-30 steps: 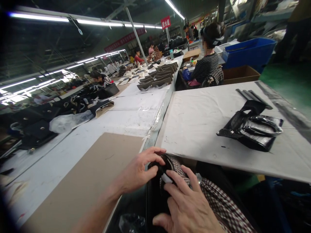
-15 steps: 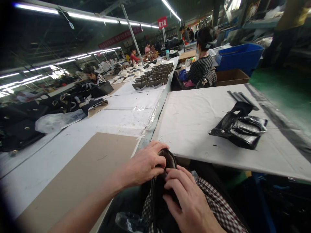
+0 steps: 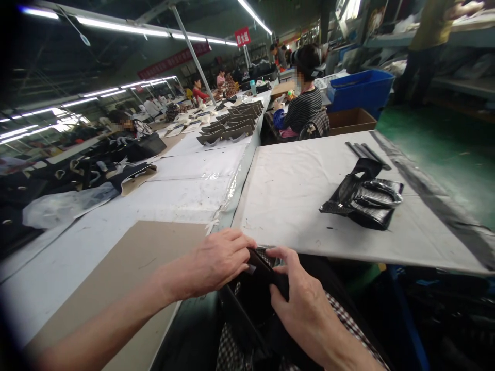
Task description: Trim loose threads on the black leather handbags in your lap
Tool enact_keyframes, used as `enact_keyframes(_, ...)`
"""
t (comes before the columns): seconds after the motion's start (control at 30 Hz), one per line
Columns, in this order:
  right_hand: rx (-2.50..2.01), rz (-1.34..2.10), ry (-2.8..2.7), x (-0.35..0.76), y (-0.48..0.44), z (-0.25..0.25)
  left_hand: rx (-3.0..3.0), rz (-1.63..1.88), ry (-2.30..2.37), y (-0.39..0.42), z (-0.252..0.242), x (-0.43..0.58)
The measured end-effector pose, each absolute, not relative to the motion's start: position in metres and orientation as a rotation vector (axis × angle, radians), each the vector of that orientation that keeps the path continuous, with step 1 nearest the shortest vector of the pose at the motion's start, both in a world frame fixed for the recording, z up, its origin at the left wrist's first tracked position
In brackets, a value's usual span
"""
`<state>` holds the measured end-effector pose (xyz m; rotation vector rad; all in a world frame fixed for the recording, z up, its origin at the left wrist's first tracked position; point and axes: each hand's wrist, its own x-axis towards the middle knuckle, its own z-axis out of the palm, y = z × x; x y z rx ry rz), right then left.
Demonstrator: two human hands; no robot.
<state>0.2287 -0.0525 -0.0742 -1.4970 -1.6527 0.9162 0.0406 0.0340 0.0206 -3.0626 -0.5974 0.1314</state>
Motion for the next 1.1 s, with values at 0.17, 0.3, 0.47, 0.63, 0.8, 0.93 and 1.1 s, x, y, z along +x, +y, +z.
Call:
enact_keyframes(0.17,-1.317,0.710,-1.820,0.227,-0.042,-0.082,-3.044,0.196,-0.647,0.031,0.025,0.035)
enact_keyframes(0.3,-1.224,0.507,-1.852,0.223,-0.036,-0.088,-3.010,0.200,-0.669,0.032,0.027,0.035)
enact_keyframes(0.47,-1.308,0.492,-1.848,0.218,-0.034,-0.085,-2.963,0.276,-0.742,0.034,0.026,0.037)
enact_keyframes(0.63,-1.367,0.493,-1.867,0.211,-0.032,-0.079,-2.963,0.264,-0.772,0.034,0.020,0.033)
enact_keyframes(0.8,-1.241,0.548,-1.869,0.205,-0.029,-0.077,-2.999,0.134,-0.799,0.032,0.016,0.026)
enact_keyframes(0.93,-1.132,0.576,-1.851,0.203,-0.029,-0.078,-3.006,0.060,-0.809,0.031,0.012,0.022)
enact_keyframes(1.1,-1.115,0.636,-1.793,0.199,-0.029,-0.083,-2.992,0.016,-0.861,0.031,0.008,0.022)
